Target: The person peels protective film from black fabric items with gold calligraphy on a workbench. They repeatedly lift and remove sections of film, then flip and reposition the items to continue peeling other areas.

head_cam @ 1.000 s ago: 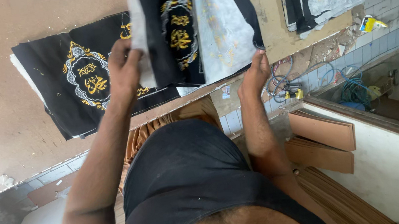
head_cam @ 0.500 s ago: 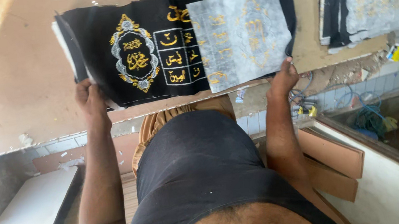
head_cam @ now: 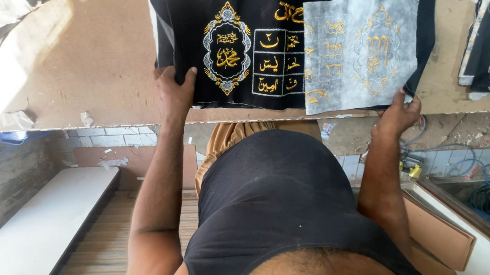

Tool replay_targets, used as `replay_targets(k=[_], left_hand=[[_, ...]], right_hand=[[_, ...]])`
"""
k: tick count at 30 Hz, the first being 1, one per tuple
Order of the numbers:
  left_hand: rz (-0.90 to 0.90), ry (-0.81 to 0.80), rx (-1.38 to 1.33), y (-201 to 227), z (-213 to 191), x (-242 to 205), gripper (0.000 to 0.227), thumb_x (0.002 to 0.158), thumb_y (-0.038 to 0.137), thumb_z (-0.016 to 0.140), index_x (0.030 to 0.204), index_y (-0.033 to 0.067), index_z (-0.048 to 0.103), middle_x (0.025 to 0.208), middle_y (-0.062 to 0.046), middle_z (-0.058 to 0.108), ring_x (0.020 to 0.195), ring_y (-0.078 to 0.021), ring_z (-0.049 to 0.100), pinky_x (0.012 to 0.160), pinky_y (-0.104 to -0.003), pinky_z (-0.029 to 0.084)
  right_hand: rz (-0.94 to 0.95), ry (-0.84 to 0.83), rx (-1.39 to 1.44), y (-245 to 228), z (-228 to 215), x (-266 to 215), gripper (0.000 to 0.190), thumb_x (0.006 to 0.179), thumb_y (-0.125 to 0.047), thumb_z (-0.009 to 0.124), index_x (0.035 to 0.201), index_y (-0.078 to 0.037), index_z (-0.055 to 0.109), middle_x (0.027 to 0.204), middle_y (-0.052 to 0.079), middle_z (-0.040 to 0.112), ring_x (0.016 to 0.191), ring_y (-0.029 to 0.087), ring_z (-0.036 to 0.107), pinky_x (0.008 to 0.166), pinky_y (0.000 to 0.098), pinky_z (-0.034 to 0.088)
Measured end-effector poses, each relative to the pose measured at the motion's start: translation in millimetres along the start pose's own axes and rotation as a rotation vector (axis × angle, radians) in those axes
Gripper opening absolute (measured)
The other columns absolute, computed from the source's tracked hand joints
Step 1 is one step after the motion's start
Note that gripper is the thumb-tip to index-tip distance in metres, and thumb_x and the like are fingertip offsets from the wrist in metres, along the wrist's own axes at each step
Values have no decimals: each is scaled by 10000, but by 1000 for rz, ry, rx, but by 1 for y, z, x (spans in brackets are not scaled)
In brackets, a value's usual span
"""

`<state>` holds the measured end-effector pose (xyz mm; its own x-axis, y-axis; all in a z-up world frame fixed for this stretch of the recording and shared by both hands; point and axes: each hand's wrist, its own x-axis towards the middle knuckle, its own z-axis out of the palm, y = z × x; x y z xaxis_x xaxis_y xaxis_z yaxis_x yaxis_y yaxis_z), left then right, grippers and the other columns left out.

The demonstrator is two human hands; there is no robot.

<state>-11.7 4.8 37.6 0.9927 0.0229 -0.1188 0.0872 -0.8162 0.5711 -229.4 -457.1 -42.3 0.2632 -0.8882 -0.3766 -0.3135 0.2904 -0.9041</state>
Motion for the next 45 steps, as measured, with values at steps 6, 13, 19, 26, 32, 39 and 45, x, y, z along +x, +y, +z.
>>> replay_targets(k=[6,13,19,26,32,39,45], left_hand=[[73,181,-4,2,-29,-8,279,892,147,833,890,-61,647,1071,-183,610,941,-301,630,784,-427,529],[619,-20,-41,52,-9,-36,291,965,227,792,1081,4,645,1215,-185,660,1062,-281,678,932,-438,577],[673,140,234,49,14,-39,178,994,166,744,1064,87,601,1255,-94,700,1367,-286,563,1205,-558,353],[176,235,98,-40,-4,-22,281,950,99,776,1140,59,573,908,-106,674,837,-267,643,764,-440,524],[-102,93,-189,-51,-20,-18,547,939,84,749,1385,49,433,936,-48,655,855,-199,661,791,-389,521],[395,238,-8,38,-25,-33,461,1023,44,701,1432,9,492,1332,-193,520,1211,-318,539,1001,-446,470],[6,-626,-763,138,18,-26,400,1010,267,729,1315,34,617,1252,-99,706,1136,-192,677,992,-322,539]], right_hand=[[15,20,-40,17,-12,15,253,1048,-150,659,1255,-23,586,994,49,690,704,113,662,445,234,427],[-8,13,13,18,-7,20,264,1048,-93,653,1287,-4,588,1054,73,684,820,144,735,550,273,608],[24,9,-4,4,-1,10,243,1032,-104,645,1250,-17,584,1038,82,702,785,156,729,489,267,546],[67,-5,-1,11,-11,16,251,1062,-145,641,1258,-21,545,1068,92,719,822,158,768,521,260,581],[-60,60,42,17,-12,21,291,987,-128,674,1265,-70,613,1042,87,678,773,179,659,512,303,536],[-1035,204,-697,-55,3,-50,167,1002,-90,658,1105,-17,767,1222,187,680,1123,356,631,947,451,529],[-1156,-366,-302,-117,70,-138,211,971,-55,582,1107,5,732,1125,149,766,1095,251,735,968,417,574]])
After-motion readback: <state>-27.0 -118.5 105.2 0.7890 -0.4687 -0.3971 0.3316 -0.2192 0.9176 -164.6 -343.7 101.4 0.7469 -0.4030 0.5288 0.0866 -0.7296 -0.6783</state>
